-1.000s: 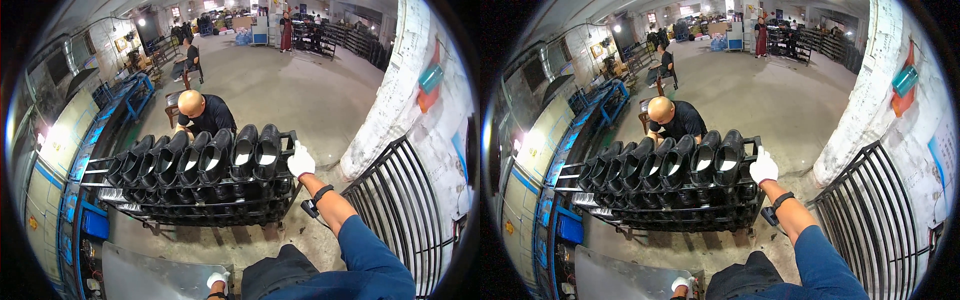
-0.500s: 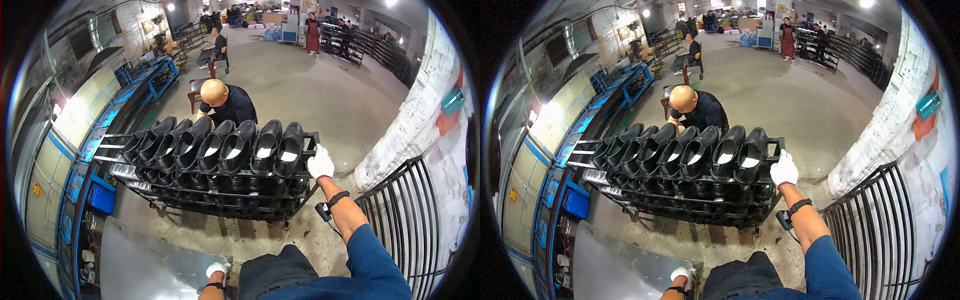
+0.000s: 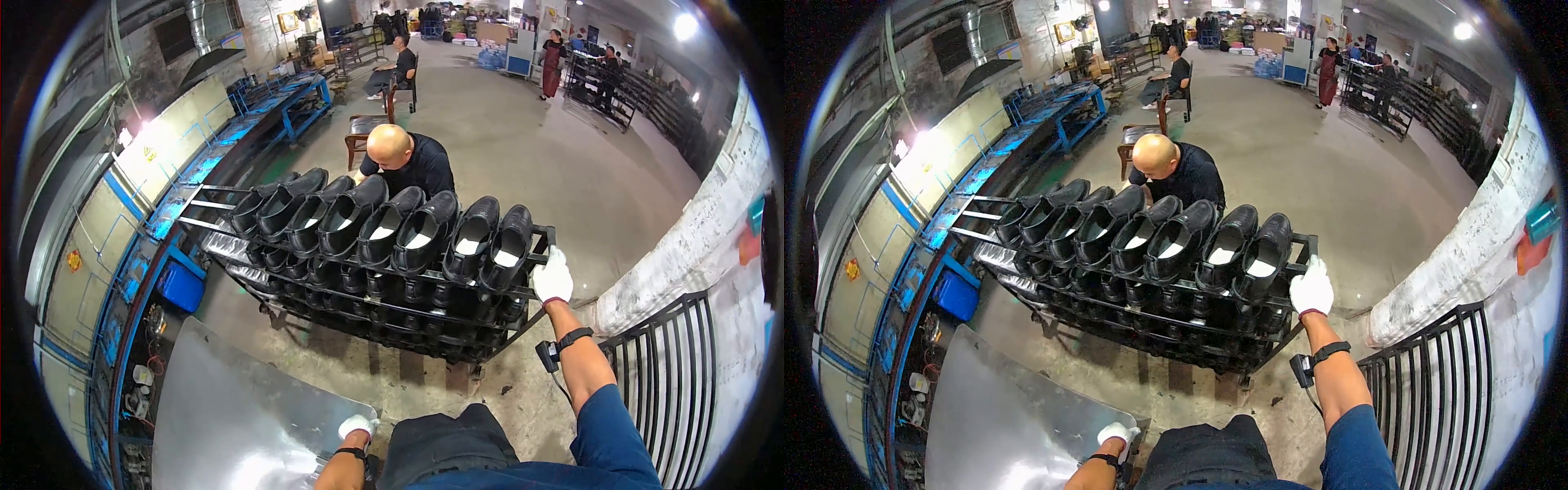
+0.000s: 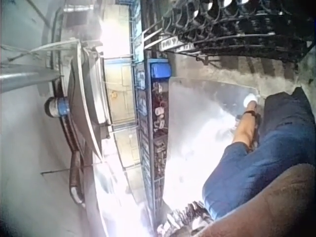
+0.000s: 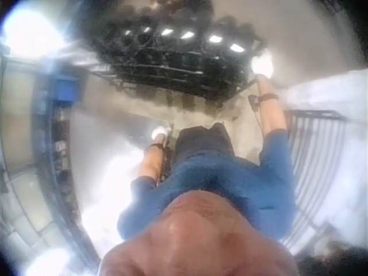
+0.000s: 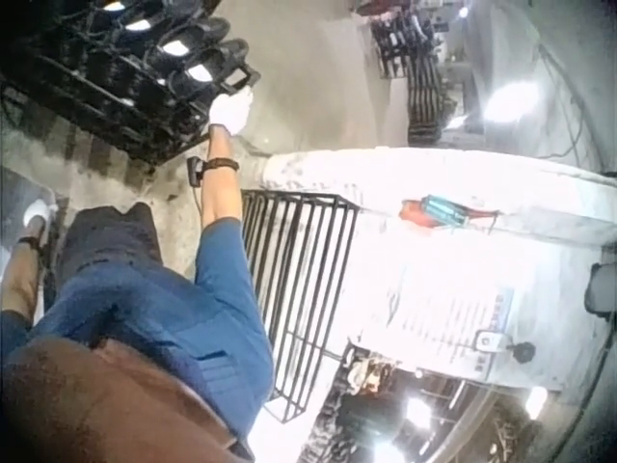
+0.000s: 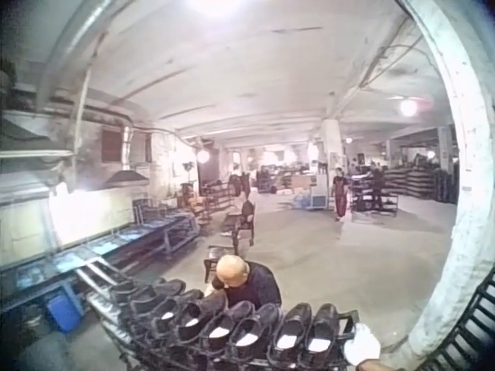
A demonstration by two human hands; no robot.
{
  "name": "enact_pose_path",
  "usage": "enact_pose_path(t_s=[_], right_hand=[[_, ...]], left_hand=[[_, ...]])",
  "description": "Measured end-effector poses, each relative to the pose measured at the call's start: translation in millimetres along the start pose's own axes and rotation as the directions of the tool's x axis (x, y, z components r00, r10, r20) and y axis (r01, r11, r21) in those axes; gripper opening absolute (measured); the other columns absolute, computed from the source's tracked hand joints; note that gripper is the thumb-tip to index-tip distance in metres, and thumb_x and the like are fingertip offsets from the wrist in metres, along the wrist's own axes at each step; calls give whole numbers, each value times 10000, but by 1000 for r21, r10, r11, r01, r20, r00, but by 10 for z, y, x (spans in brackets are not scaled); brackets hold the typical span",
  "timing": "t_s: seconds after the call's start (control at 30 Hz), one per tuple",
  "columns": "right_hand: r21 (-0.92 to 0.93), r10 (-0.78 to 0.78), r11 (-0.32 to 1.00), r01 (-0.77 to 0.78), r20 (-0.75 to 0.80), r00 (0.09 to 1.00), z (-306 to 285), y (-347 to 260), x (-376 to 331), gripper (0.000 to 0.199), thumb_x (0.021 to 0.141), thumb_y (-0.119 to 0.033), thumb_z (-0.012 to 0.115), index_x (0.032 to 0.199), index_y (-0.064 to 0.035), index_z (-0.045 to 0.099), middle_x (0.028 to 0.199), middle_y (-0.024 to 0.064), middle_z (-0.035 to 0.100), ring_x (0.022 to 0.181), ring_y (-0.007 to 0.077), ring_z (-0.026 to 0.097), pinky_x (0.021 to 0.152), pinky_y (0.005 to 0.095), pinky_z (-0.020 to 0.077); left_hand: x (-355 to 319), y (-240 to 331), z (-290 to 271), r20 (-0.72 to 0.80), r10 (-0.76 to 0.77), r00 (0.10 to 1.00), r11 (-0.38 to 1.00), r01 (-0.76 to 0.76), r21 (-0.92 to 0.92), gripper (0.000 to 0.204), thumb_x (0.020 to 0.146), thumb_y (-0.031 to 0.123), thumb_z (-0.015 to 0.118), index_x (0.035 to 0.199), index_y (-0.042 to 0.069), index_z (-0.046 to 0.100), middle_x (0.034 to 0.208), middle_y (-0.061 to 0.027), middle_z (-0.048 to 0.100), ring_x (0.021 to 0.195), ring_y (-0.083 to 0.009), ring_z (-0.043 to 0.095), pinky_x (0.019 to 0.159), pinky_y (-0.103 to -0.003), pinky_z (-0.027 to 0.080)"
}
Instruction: Moving finished shoes from a drying rack to a work table and arranging them for inspection.
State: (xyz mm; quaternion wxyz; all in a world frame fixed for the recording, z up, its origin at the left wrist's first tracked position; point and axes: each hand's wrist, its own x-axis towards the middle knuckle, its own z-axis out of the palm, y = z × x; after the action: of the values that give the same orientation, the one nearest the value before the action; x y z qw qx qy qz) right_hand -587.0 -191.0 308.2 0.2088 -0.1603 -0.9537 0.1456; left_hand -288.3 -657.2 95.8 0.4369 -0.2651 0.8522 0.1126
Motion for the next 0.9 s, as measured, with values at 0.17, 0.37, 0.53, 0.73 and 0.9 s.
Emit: enact_pose_path(t_s=[0.17, 0.37, 0.53, 0.73, 0.9], right_hand=[[-22, 18, 1000, -17, 82, 996, 12, -39, -4, 609, 876, -247, 541, 1448, -52, 466, 1473, 201, 493, 1203, 373, 604, 1021, 459, 482], [-24, 86, 996, -83, 182, 979, -71, -121, -18, 608, 879, -255, 542, 1450, -56, 465, 1454, 200, 510, 1194, 377, 609, 1012, 457, 490], [17, 51, 998, -53, 110, 993, -44, -79, 27, 614, 874, -242, 548, 1453, -56, 460, 1468, 196, 498, 1207, 384, 600, 1018, 458, 488], [20, 10, 1000, -10, 9, 1000, 84, 13, 2, 646, 869, -239, 551, 1475, -50, 436, 1488, 229, 471, 1217, 395, 594, 1030, 459, 483], [-12, 24, 1000, -24, 26, 999, 120, 67, 34, 651, 868, -246, 553, 1478, -54, 435, 1499, 235, 460, 1228, 398, 586, 1039, 462, 477]], left_hand=[[23, -22, 41, -18, -8, 1000, 1000, 7, -7, 631, 860, 643, 624, 1180, 112, 741, 1263, -144, 691, 1195, -345, 642, 969, -450, 510], [3, -9, 65, -22, -13, 1000, 1000, 13, 2, 629, 871, 638, 618, 1186, 106, 738, 1281, -149, 680, 1207, -346, 634, 982, -448, 509], [29, -45, 71, -69, 25, 997, 1000, -25, 5, 610, 867, 624, 634, 1157, 99, 748, 1236, -159, 699, 1162, -352, 660, 952, -445, 524], [140, -93, 159, -82, 32, 996, 999, -32, -5, 599, 865, 618, 636, 1131, 95, 757, 1206, -168, 709, 1149, -362, 663, 938, -452, 525], [141, -49, 135, -61, 19, 998, 1000, -19, 4, 605, 862, 620, 632, 1148, 100, 752, 1224, -162, 703, 1159, -365, 657, 951, -453, 520]])
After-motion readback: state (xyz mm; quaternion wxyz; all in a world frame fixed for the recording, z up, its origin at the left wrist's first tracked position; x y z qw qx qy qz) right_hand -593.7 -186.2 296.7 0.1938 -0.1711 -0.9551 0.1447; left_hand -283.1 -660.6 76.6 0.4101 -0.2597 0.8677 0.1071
